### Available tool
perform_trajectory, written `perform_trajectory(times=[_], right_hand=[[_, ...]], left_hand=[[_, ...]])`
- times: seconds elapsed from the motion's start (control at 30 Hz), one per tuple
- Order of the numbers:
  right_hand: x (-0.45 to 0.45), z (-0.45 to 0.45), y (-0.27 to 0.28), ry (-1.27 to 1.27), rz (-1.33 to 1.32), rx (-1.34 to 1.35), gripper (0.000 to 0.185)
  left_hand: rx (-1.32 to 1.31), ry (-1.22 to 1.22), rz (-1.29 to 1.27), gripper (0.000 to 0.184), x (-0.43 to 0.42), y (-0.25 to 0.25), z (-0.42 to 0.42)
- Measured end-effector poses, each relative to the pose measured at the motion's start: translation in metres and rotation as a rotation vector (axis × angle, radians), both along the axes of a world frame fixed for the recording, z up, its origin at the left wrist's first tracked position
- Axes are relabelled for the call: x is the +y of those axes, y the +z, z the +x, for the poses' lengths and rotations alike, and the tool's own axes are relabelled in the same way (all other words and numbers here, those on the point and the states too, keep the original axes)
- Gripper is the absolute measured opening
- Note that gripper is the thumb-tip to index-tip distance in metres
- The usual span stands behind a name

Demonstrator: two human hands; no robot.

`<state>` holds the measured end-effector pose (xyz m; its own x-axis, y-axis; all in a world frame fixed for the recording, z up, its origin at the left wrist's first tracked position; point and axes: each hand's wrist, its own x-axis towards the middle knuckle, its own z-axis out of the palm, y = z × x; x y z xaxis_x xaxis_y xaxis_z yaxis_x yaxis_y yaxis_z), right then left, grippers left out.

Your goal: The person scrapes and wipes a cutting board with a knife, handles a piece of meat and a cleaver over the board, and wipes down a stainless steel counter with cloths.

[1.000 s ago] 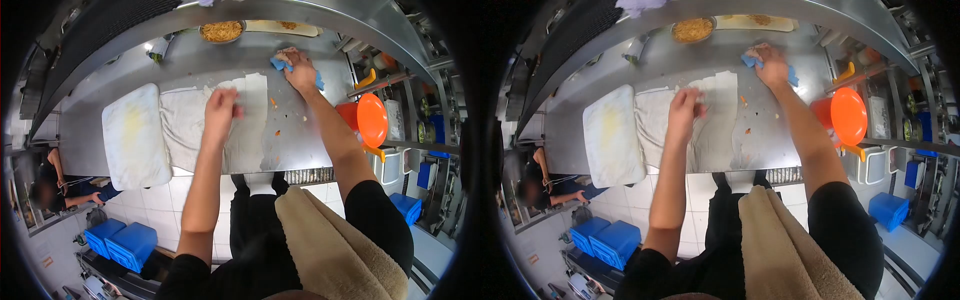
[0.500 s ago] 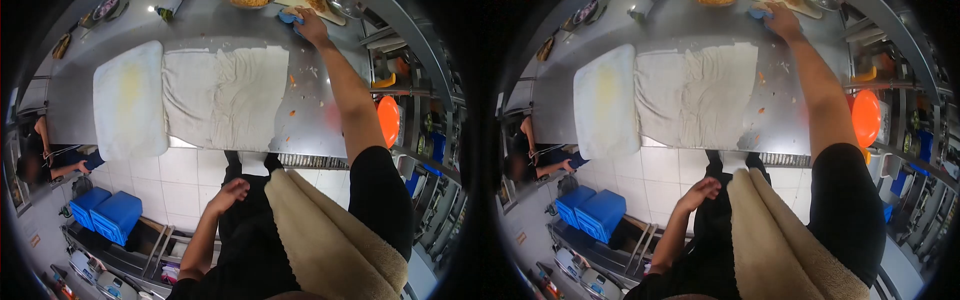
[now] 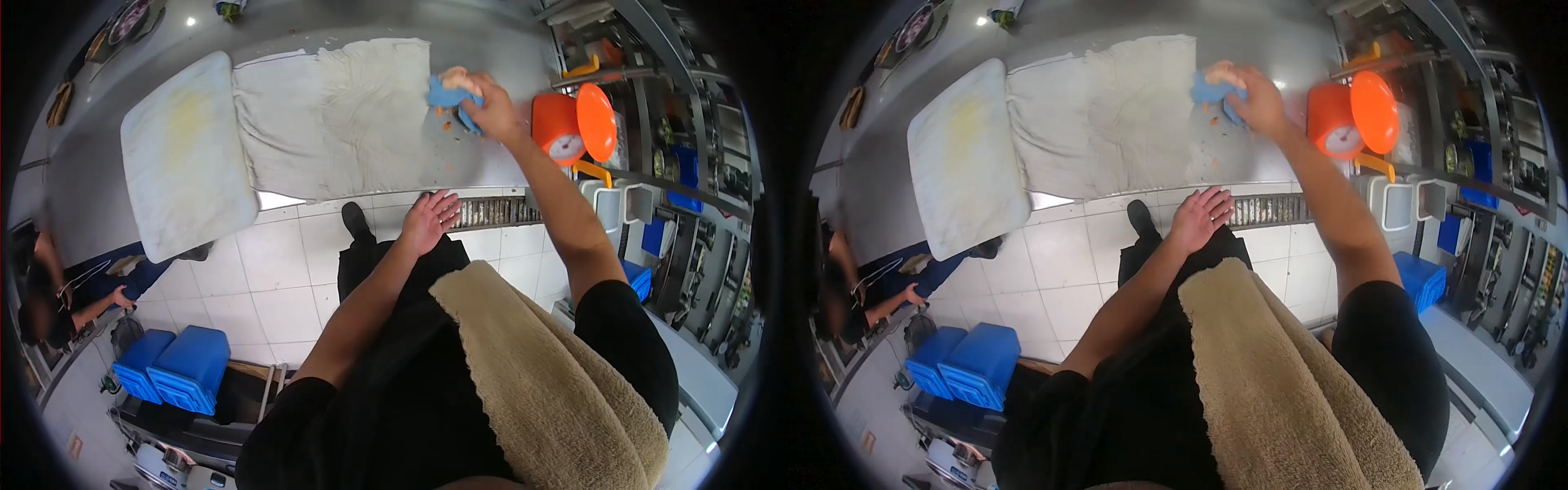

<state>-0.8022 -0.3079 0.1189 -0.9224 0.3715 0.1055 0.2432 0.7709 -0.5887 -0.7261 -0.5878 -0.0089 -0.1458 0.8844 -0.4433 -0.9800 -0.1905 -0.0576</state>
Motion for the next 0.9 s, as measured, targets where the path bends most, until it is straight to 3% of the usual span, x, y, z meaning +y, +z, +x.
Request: perform_trajectory(times=[0.07, 0.2, 0.27, 0.3, 0.37, 0.43, 0.57, 0.67, 0.87, 0.9], right_hand=[[0.026, -0.015, 0.011, -0.075, -0.083, -0.095, 0.048], [0.076, -0.052, -0.008, -0.008, 0.267, -0.029, 0.051], [0.075, -0.053, -0.029, 0.036, 0.455, 0.046, 0.055], [0.052, -0.05, -0.021, 0.032, 0.456, -0.011, 0.055], [-0.005, -0.033, 0.014, 0.027, 0.456, -0.118, 0.057], [-0.024, -0.011, 0.011, 0.12, 0.366, -0.022, 0.048], [-0.036, 0.02, -0.013, 0.217, 0.292, 0.027, 0.046], [-0.053, 0.051, 0.004, 0.421, 0.258, 0.176, 0.048], [-0.049, 0.05, -0.019, 0.489, 0.066, 0.221, 0.045], [-0.044, 0.041, -0.017, 0.487, 0.034, 0.202, 0.045]], left_hand=[[-0.04, 0.014, 0.016, 0.059, 0.012, -0.003, 0.007], [-0.104, 0.172, 0.036, 0.047, 0.034, -0.004, 0.022], [-0.148, 0.332, 0.193, 0.045, 0.049, -0.022, 0.03], [-0.169, 0.42, 0.269, 0.044, 0.054, -0.032, 0.037], [-0.157, 0.539, 0.188, 0.045, 0.061, -0.004, 0.028], [-0.223, 0.66, 0.102, 0.05, 0.065, 0.015, 0.025], [-0.089, 0.884, -0.001, 0.052, 0.086, 0.035, 0.028], [-0.112, 1.011, -0.018, 0.053, 0.1, 0.03, 0.037], [-0.064, 1.168, -0.16, 0.056, 0.103, 0.027, 0.036], [-0.075, 1.188, -0.178, 0.05, 0.103, 0.036, 0.034]])
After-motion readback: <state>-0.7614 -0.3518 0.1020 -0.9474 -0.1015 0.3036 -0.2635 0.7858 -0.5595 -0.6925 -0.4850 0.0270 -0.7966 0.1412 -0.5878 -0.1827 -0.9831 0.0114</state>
